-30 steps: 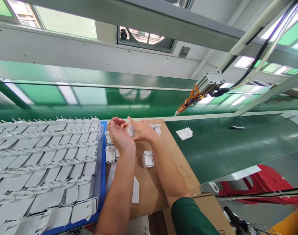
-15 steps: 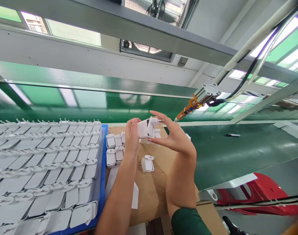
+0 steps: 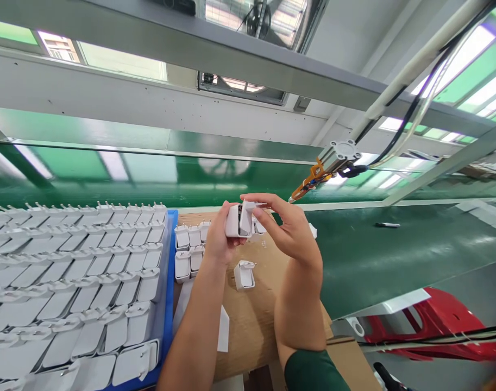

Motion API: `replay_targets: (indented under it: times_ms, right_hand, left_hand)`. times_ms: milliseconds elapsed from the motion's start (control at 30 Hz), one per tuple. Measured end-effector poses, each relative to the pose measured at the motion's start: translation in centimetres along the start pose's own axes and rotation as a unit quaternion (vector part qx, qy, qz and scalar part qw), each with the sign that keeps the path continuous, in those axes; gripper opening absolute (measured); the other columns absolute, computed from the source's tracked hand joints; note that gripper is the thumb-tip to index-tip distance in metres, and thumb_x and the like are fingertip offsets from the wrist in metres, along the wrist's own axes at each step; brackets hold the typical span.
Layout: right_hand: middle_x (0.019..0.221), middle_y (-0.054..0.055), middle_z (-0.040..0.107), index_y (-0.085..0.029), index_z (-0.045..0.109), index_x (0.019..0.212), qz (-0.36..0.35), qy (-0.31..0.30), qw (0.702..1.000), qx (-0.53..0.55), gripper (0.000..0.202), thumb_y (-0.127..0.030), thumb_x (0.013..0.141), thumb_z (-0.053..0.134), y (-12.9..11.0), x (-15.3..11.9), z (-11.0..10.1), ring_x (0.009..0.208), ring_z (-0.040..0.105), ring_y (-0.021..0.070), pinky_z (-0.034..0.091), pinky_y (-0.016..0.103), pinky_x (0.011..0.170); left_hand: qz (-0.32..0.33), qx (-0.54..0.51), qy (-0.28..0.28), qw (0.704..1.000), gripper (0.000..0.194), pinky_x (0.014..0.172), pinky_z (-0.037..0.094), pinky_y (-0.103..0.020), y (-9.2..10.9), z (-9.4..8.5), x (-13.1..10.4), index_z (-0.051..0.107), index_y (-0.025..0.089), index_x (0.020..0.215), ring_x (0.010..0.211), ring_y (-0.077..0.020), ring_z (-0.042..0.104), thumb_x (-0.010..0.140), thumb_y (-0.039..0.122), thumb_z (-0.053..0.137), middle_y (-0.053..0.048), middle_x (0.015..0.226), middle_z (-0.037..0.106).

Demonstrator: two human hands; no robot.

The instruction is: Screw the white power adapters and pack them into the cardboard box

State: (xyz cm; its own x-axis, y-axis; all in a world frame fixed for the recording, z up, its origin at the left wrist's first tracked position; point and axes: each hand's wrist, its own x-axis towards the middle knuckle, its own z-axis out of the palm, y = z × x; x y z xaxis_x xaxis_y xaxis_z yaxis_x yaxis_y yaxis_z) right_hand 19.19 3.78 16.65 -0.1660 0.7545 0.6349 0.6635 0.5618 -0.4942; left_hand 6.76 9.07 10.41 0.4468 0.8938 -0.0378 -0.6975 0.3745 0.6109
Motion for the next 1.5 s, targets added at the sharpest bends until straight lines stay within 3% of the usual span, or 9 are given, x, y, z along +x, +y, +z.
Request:
replay_targets:
  times_ms: [367,733,1100,1133,1267,1367,1500]
  right_hand:
    - [0.123,0.003,0.071,-0.025,0.061,0.12,-0.013,-0.029,0.999,0.006,0.025,-0.025,0.097,0.052,-1.2,-0.5,-0.5,0.111,0.068,0.0172,0.057,0.032,0.093]
    - [0.119,0.001,0.073,-0.025,0.061,0.119,-0.057,-0.023,0.996,-0.058,0.025,-0.02,0.095,0.055,-1.0,-0.5,-0.2,0.103,0.069,0.0146,0.057,0.029,0.089]
    - [0.129,0.002,0.067,-0.03,0.058,0.126,-0.001,-0.07,0.996,-0.046,0.028,-0.029,0.099,0.05,0.3,-0.2,0.2,0.112,0.065,0.018,0.055,0.035,0.094]
    - [0.131,0.003,0.066,-0.031,0.054,0.13,0.014,-0.085,0.995,-0.039,0.034,-0.034,0.096,0.054,0.6,-0.2,0.2,0.113,0.065,0.0197,0.055,0.037,0.095]
    - [0.142,0.009,0.054,-0.031,0.026,0.149,0.052,-0.146,0.988,-0.005,0.095,-0.05,0.073,0.08,2.3,0.1,0.6,0.117,0.062,0.025,0.053,0.044,0.102]
    - [0.133,0.01,0.055,-0.029,0.023,0.15,0.067,-0.127,0.989,0.021,0.099,-0.047,0.071,0.081,3.6,0.4,1.0,0.109,0.063,0.0228,0.052,0.043,0.102]
    - [0.131,0.009,0.055,-0.029,0.026,0.148,0.113,-0.116,0.987,-0.01,0.099,-0.05,0.069,0.081,5.5,0.8,2.0,0.107,0.063,0.0241,0.052,0.042,0.099]
  left_hand:
    - [-0.008,-0.03,-0.012,0.999,0.035,0.027,0.022,-0.019,0.2,0.1,-0.2,0.066,0.015,0.083,0.033,-0.0065,0.041,0.088,0.05,0.06,-0.001,0.057,0.057]
    - [0.013,-0.034,0.003,0.999,0.037,0.03,0.029,-0.017,-0.4,-0.3,0.2,0.067,0.015,0.09,0.039,-0.0075,0.049,0.084,0.051,0.064,0.0,0.06,0.059]
    - [0.009,-0.036,0.016,0.999,0.036,0.032,0.031,-0.017,-0.7,-0.2,0.2,0.065,0.015,0.088,0.038,-0.0066,0.048,0.085,0.051,0.064,0.001,0.06,0.058]
    - [0.011,-0.038,0.031,0.999,0.037,0.033,0.032,-0.017,-0.8,-0.2,0.3,0.065,0.015,0.091,0.04,-0.007,0.05,0.085,0.051,0.064,0.001,0.062,0.059]
    - [0.006,-0.028,0.064,0.997,0.042,0.042,0.04,-0.02,-1.4,0.0,0.8,0.065,0.017,0.106,0.048,-0.0096,0.055,0.091,0.055,0.054,-0.001,0.072,0.063]
    - [0.07,0.038,0.126,0.989,0.036,0.06,0.049,-0.023,-1.7,-0.2,1.0,0.062,0.019,0.112,0.073,-0.014,0.064,0.095,0.05,0.051,-0.005,0.094,0.065]
    - [0.265,0.138,0.265,0.917,0.027,0.088,0.046,-0.028,-1.2,-0.6,0.7,0.059,0.025,0.115,0.114,-0.0181,0.058,0.097,0.043,0.049,-0.006,0.118,0.061]
